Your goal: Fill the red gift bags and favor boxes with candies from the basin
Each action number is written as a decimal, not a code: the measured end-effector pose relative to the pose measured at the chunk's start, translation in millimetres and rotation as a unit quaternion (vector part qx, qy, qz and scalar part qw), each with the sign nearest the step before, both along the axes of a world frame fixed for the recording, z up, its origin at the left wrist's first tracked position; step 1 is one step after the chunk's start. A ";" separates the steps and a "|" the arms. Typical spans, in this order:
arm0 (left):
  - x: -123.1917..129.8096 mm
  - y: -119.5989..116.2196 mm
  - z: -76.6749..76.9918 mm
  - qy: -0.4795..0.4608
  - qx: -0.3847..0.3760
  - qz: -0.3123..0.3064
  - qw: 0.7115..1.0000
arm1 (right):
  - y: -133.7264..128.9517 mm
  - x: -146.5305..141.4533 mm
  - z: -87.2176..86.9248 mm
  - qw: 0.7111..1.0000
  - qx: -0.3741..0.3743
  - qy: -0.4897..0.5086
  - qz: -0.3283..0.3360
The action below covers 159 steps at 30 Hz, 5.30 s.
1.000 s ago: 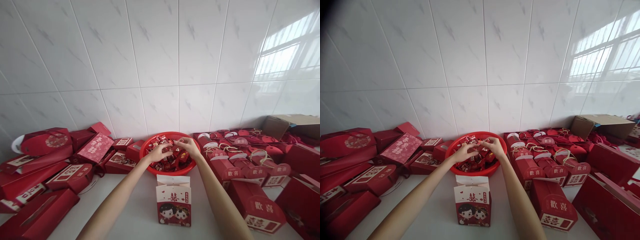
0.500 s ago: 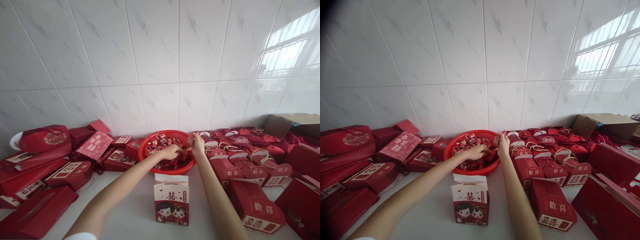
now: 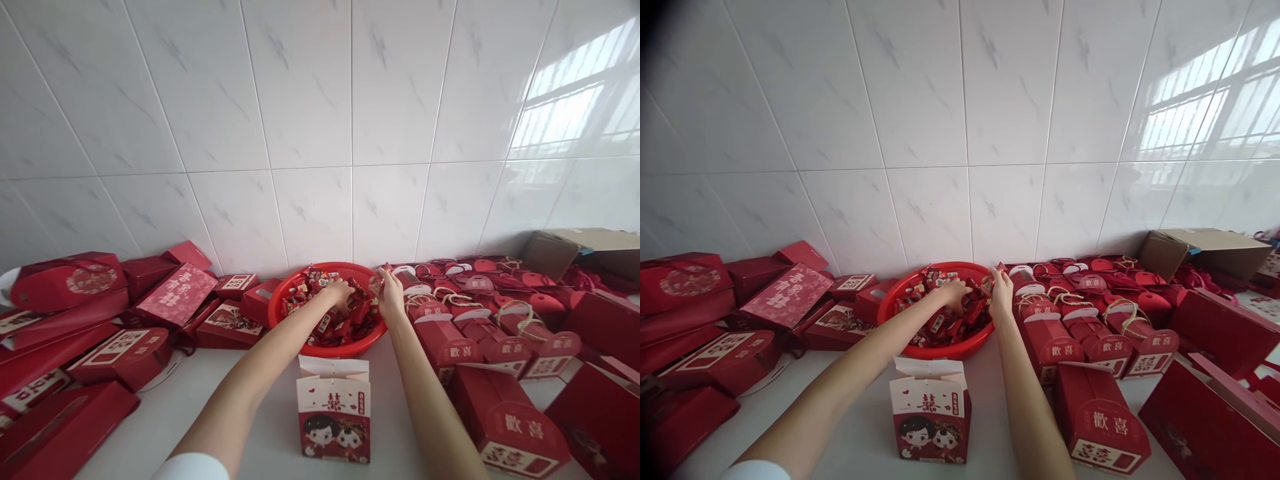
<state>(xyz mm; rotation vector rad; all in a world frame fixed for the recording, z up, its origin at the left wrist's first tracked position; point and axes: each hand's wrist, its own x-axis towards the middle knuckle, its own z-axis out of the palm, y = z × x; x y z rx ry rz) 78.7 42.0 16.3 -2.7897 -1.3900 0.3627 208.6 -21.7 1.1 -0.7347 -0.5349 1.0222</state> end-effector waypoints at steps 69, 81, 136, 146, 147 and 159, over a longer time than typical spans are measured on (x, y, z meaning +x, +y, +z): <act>-45.6 -29.6 -3.6 -0.312 -0.020 -0.004 0.950 | -11.9 -1.0 6.2 0.997 -0.026 -0.012 0.066; -58.8 -14.8 -6.0 -0.523 0.001 0.032 0.852 | -13.9 -1.6 5.9 0.994 -0.028 -0.032 0.102; -61.4 -25.1 2.4 -0.448 -0.035 0.061 0.891 | -3.7 0.0 0.0 0.993 -0.064 -0.045 0.091; -65.1 -27.0 4.4 -0.441 0.053 0.075 0.893 | -6.0 -1.2 2.6 0.992 -0.059 -0.048 0.096; -64.8 -29.0 5.6 -0.420 0.027 0.058 0.905 | -6.2 -1.1 2.7 0.992 -0.058 -0.048 0.097; -61.4 -39.7 2.6 -0.122 -0.177 -0.014 0.976 | -10.4 -2.7 7.6 0.993 -0.072 -0.034 0.092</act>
